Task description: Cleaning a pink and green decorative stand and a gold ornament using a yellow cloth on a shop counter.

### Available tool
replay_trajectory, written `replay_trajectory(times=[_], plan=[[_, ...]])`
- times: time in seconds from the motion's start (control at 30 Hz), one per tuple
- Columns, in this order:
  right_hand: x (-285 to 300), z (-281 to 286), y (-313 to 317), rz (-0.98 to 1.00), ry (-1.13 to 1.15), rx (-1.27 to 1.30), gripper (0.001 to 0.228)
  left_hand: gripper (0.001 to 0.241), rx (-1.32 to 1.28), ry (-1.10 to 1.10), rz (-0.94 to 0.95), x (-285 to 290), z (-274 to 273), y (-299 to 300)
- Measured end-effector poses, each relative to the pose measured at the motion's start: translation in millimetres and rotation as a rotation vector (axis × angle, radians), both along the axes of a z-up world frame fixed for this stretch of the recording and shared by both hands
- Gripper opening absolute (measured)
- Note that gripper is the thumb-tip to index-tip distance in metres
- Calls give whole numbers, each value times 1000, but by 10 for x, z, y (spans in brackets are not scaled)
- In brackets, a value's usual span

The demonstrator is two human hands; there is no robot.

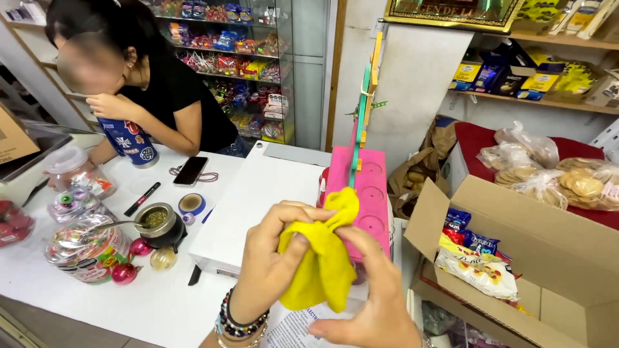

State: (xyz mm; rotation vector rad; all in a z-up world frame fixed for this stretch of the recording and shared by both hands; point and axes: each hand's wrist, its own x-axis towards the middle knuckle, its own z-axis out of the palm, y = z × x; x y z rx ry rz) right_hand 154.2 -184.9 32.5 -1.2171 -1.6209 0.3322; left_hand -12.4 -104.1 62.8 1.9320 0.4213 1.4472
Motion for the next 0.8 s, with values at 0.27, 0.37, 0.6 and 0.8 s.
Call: replay_trajectory(times=[0.27,0.37,0.6,0.8], plan=[[114,-261,-107,89,298,-83,37,30,-139,170,189,9,-106,15],[163,-351,-131,-74,530,-110,57,27,-12,155,216,75,-131,-141],[231,-473,14,-366,101,518,37,38,-231,278,-248,210,-237,-232],[224,-473,78,-288,529,384,60,42,97,351,-595,136,254,116]])
